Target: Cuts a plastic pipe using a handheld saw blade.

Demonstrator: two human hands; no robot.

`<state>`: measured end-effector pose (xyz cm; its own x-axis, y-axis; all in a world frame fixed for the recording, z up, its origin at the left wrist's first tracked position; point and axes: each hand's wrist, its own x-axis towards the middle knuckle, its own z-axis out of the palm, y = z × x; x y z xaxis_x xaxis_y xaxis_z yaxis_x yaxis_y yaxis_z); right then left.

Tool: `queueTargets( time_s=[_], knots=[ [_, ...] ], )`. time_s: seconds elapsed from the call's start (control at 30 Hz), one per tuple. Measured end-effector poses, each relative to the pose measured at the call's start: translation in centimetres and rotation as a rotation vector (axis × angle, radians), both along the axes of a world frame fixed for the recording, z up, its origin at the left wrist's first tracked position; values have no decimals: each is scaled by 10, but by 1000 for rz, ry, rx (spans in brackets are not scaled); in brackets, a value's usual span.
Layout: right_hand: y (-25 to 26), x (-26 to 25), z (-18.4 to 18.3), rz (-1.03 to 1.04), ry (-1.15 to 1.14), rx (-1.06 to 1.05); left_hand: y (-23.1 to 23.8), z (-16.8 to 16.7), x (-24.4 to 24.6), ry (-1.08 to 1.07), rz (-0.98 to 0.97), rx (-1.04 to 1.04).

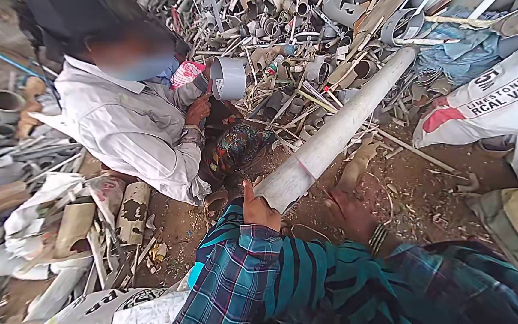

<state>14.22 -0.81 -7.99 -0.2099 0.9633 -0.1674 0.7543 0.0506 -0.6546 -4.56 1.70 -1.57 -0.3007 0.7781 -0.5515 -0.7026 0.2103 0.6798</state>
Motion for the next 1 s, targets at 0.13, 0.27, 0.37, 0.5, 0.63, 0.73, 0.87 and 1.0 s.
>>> queueTargets(
  time_s=[0.13,0.27,0.37,0.5,0.63,0.73,0.87,1.0],
  knots=[
    [-18,-20,-4,129,13,40,2,-7,-2,10,11,-10],
    [38,27,-7,-267,-75,-148,0,-5,-3,3,12,-8],
    [33,24,3,-244,-62,-146,-2,0,0,0,-10,-2],
    [-19,-21,6,164,34,-1,1,-4,1,21,18,-24],
    [6,0,-6,-29,17,-45,1,-7,1,27,22,-16],
    [41,31,-10,-273,-67,-134,0,-5,-1,9,8,-2],
    [8,3,-1,-42,-35,-46,-1,-2,-1,10,-18,28],
    [-20,-20,-12,98,26,68,-1,-5,-2,25,-28,9]
  ],
)
